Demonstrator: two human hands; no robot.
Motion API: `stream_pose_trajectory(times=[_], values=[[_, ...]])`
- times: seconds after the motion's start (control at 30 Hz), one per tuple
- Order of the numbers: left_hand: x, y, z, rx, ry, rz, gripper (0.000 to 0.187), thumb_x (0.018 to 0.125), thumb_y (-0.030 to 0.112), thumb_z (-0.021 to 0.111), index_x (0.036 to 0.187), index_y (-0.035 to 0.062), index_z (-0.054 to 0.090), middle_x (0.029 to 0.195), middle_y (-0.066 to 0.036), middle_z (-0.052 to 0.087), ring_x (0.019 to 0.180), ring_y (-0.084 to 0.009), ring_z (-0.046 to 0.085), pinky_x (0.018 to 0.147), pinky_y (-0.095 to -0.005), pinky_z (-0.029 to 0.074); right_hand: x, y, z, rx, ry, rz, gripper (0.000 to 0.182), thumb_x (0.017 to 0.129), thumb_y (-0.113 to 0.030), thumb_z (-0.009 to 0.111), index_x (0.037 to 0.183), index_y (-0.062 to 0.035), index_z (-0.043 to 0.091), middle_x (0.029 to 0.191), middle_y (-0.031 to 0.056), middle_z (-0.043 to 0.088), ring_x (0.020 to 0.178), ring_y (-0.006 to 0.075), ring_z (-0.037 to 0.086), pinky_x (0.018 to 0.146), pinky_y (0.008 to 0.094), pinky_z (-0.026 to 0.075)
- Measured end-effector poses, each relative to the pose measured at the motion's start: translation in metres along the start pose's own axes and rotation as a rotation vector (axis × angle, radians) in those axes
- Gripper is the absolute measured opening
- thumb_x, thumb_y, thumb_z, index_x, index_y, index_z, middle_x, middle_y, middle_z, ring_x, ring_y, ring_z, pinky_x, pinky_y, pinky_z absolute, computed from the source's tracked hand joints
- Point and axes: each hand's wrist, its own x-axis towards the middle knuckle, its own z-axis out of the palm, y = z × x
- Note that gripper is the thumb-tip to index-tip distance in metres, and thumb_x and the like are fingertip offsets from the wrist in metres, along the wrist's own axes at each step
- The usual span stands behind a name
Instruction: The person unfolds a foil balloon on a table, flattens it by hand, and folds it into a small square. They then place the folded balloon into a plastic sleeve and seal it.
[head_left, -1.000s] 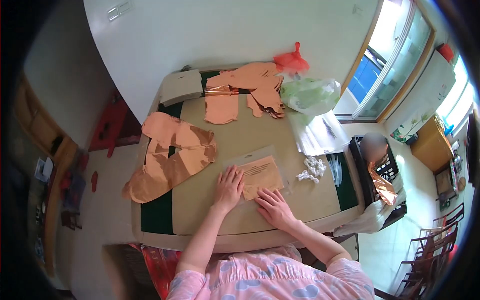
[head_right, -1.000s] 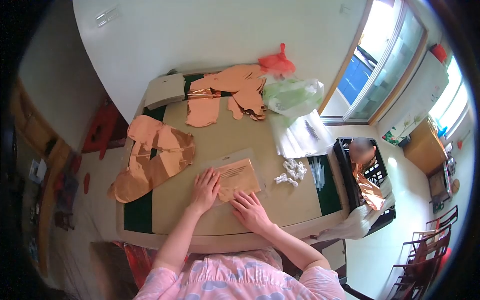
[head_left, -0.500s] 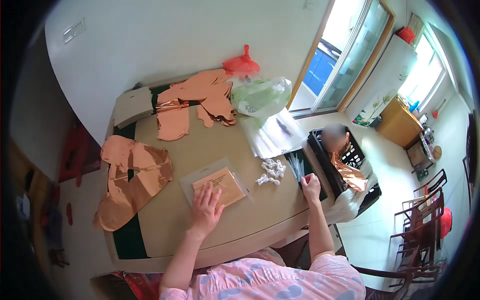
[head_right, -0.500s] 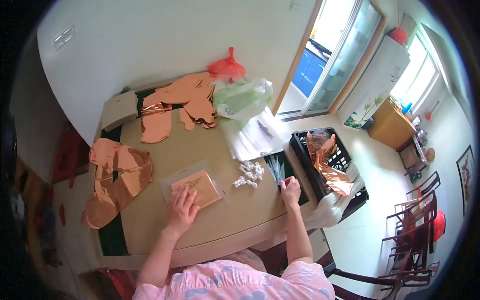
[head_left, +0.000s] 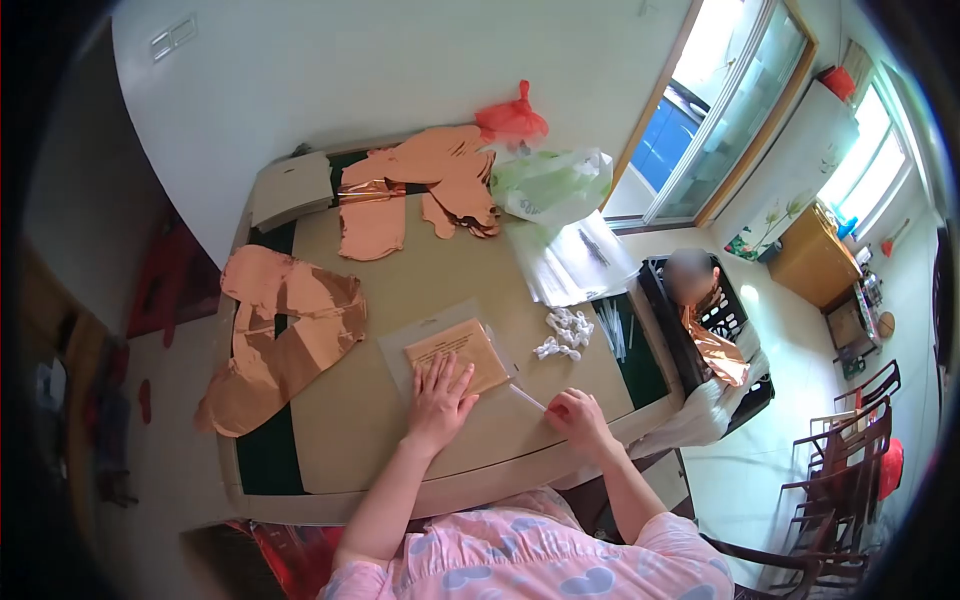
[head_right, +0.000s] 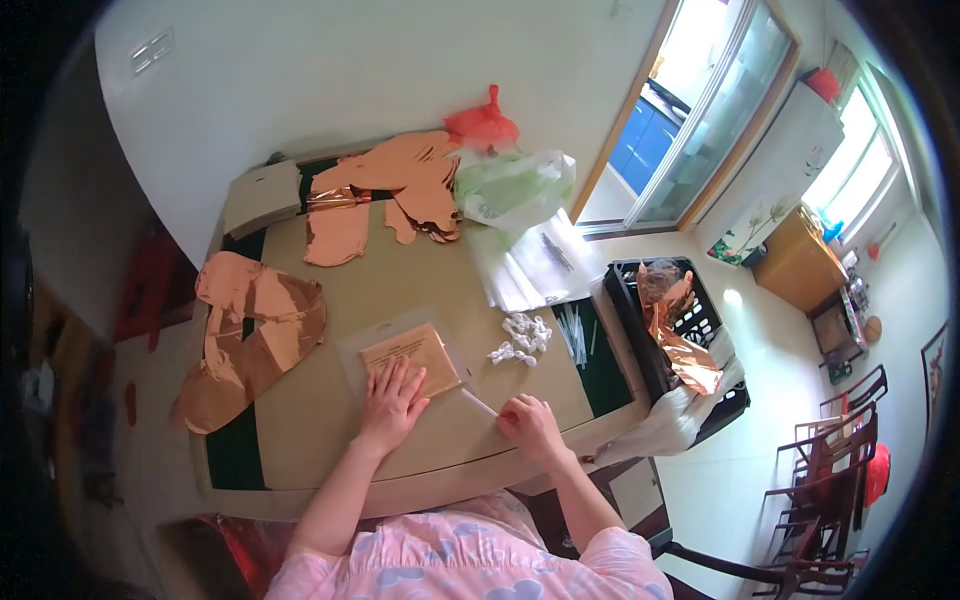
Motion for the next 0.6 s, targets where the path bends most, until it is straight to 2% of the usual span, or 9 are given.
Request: stream_pose_trajectory(times=[0.1,0.4,0.5,0.6], values=[[0.0,0.0,0.0,-0.002,0.014,-0.005,0.052,0.09,0.04,0.056,0.136,0.0181,0.048,0.148,-0.014,0.034,0.138,-0.0326,0.028,0.111,-0.0567,0.02,0.0,0.003,0.009,0.042,0.103,0.12,0.01,0.076,-0.013,0.069,0.079,-0.0045,0.064,0.078,0.0102,0.061,0.071,0.0282,0.061,0.066,0.0377,0.049],[-0.001,-0.002,0.003,0.022,0.067,0.002,0.051,0.09,0.04,0.055,0.136,0.0178,0.049,0.146,-0.014,0.036,0.137,-0.0323,0.03,0.111,-0.0559,0.021,-0.003,-0.003,0.021,0.019,0.139,0.137,0.011,0.077,-0.013,0.069,0.079,-0.0045,0.064,0.078,0.0092,0.062,0.071,0.0253,0.062,0.067,0.0365,0.049],[-0.001,-0.001,-0.002,0.016,0.068,-0.016,0.05,0.09,0.039,0.055,0.136,0.0179,0.049,0.146,-0.015,0.037,0.137,-0.0321,0.03,0.111,-0.0558,0.021,0.003,-0.009,0.029,0.06,0.204,0.112,0.012,0.077,-0.011,0.07,0.081,-0.0018,0.064,0.078,0.0116,0.062,0.067,0.0247,0.063,0.063,0.0336,0.051],[-0.002,-0.004,-0.003,0.032,0.075,-0.026,0.05,0.09,0.037,0.056,0.135,0.0166,0.049,0.145,-0.015,0.038,0.137,-0.0333,0.031,0.11,-0.0561,0.021,0.004,-0.015,0.034,0.075,0.178,0.151,0.011,0.077,-0.014,0.069,0.077,-0.005,0.063,0.076,0.0086,0.062,0.07,0.0237,0.062,0.069,0.0357,0.047]])
